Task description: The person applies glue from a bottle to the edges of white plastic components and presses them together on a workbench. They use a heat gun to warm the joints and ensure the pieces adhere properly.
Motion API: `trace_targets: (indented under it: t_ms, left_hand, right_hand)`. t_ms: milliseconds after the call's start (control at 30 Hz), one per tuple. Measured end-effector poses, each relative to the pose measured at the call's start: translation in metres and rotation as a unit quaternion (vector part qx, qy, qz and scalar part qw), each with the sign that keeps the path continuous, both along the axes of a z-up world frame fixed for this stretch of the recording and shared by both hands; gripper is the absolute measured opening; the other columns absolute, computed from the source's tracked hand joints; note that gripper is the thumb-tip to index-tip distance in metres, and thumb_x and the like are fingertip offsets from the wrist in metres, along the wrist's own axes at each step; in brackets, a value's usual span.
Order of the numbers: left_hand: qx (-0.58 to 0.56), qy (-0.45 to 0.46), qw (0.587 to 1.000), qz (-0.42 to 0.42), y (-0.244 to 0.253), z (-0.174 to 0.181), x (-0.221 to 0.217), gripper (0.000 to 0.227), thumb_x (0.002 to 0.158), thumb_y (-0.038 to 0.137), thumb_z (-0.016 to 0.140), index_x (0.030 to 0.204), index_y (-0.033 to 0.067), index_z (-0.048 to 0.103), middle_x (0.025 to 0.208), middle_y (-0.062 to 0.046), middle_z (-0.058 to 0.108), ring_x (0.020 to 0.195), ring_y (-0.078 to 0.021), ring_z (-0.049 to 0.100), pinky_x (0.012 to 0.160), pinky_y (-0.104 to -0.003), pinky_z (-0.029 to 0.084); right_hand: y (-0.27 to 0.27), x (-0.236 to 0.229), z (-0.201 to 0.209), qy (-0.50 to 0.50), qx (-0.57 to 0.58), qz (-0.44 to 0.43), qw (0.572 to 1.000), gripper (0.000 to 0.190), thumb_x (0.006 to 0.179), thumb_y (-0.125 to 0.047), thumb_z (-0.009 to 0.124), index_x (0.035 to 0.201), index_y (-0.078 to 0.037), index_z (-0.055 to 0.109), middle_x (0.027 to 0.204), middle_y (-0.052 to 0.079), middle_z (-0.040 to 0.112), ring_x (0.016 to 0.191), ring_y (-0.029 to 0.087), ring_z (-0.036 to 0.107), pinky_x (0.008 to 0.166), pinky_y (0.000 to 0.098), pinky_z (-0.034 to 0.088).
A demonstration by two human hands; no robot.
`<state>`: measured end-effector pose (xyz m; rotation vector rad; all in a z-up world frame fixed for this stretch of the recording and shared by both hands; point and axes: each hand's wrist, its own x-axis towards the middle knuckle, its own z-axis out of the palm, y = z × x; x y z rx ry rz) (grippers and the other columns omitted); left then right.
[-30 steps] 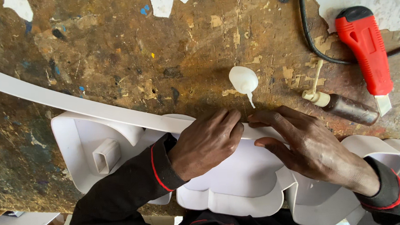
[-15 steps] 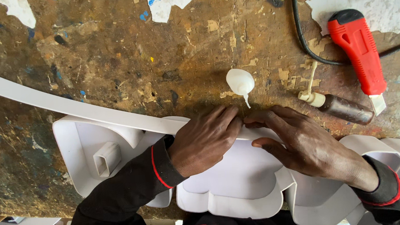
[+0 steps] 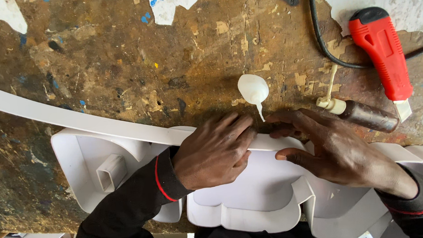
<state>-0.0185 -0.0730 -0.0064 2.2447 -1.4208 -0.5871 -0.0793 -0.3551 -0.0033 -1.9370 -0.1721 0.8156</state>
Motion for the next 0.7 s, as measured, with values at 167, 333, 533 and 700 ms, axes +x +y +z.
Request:
trace_targets:
  t_ms: [167,333,533,700]
  left_hand:
    - [0.034,-0.087,0.996,-0.008,-0.005,-0.001,-0.007,0.020,0.095,0.009,0.064,0.115,0.0110,0.069,0.126,-0.010,0.066,0.106,-0.0303,0.062,0.079,-0.045,0.052]
    - [0.037,-0.081,0.996,-0.015,-0.006,0.000,-0.006,0.024,0.090,0.005,0.067,0.114,0.0103,0.069,0.128,-0.010,0.066,0.103,-0.0296,0.062,0.075,-0.045,0.053]
    - [0.041,-0.082,0.996,-0.014,-0.005,-0.001,-0.006,0.026,0.087,0.008,0.070,0.113,0.0116,0.070,0.130,-0.010,0.067,0.106,-0.0299,0.063,0.081,-0.045,0.053]
    - [0.039,-0.063,0.997,-0.010,-0.007,0.001,-0.006,0.030,0.089,0.004,0.069,0.119,0.0113,0.070,0.126,-0.007,0.065,0.104,-0.0294,0.062,0.074,-0.045,0.052]
  right_hand:
    - [0.001,0.002,0.003,-0.064,-0.010,0.037,0.997,0.060,0.104,-0.050,0.066,0.156,-0.019,0.063,0.138,0.000,0.083,0.123,0.024,0.077,0.102,0.0432,0.058]
    - [-0.001,-0.006,-0.007,-0.087,-0.021,0.060,0.994,0.055,0.107,-0.052,0.060,0.152,-0.021,0.066,0.144,0.008,0.075,0.118,0.032,0.077,0.095,0.0451,0.060]
    - [0.002,-0.006,-0.004,-0.096,-0.012,0.063,0.993,0.053,0.108,-0.048,0.061,0.151,-0.017,0.066,0.153,0.010,0.074,0.130,0.033,0.075,0.101,0.0471,0.060]
    - [0.004,-0.008,0.001,-0.078,-0.006,0.006,0.997,0.053,0.104,-0.042,0.070,0.151,-0.017,0.066,0.137,0.004,0.082,0.120,0.025,0.080,0.099,0.0409,0.062]
